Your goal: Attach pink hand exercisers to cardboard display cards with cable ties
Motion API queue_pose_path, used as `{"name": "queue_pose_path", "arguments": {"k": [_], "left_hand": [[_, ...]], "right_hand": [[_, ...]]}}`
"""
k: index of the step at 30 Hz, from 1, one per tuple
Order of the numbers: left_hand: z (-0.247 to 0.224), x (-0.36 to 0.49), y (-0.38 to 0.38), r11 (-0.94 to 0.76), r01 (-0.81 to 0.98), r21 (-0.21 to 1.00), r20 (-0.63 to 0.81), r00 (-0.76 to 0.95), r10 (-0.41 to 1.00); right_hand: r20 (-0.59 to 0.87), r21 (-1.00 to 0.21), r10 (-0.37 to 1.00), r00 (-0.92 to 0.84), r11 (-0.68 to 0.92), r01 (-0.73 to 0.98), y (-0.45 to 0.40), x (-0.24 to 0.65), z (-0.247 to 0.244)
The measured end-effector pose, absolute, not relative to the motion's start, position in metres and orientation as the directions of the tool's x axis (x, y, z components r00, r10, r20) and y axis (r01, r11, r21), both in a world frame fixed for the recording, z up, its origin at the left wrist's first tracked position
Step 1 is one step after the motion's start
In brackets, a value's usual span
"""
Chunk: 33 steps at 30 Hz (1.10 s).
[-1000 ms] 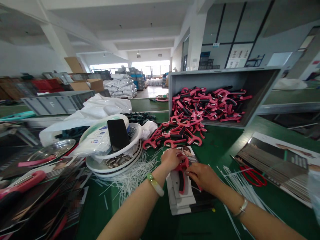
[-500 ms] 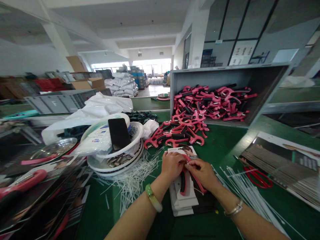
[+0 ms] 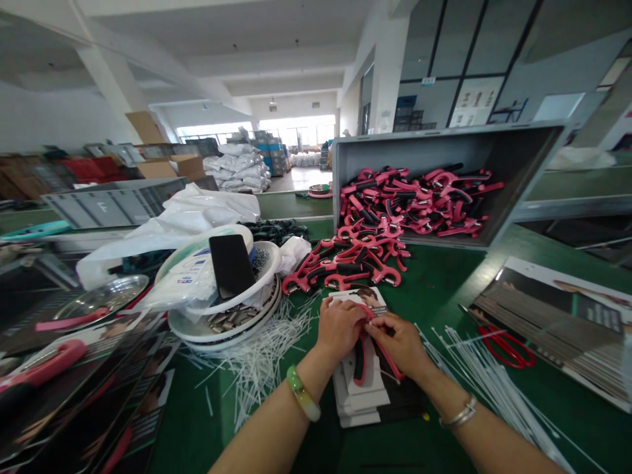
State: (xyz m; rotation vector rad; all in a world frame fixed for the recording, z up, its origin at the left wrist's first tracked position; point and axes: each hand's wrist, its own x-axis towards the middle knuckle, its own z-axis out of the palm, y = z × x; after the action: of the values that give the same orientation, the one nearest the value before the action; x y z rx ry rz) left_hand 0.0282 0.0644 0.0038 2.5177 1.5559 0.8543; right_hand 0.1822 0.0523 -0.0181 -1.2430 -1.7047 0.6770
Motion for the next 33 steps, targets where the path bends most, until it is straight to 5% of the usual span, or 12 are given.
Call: {"name": "queue_pose_path", "arguments": {"k": [33], "left_hand": [[0.0025,0.0278,0.0635,-0.495,0.777,0.389,0.397,0.343,0.851]], "right_hand": [[0.280,-0.863,0.952,-0.120,0.305,0.403,0.0524,0.1828,-0.0153]]}}
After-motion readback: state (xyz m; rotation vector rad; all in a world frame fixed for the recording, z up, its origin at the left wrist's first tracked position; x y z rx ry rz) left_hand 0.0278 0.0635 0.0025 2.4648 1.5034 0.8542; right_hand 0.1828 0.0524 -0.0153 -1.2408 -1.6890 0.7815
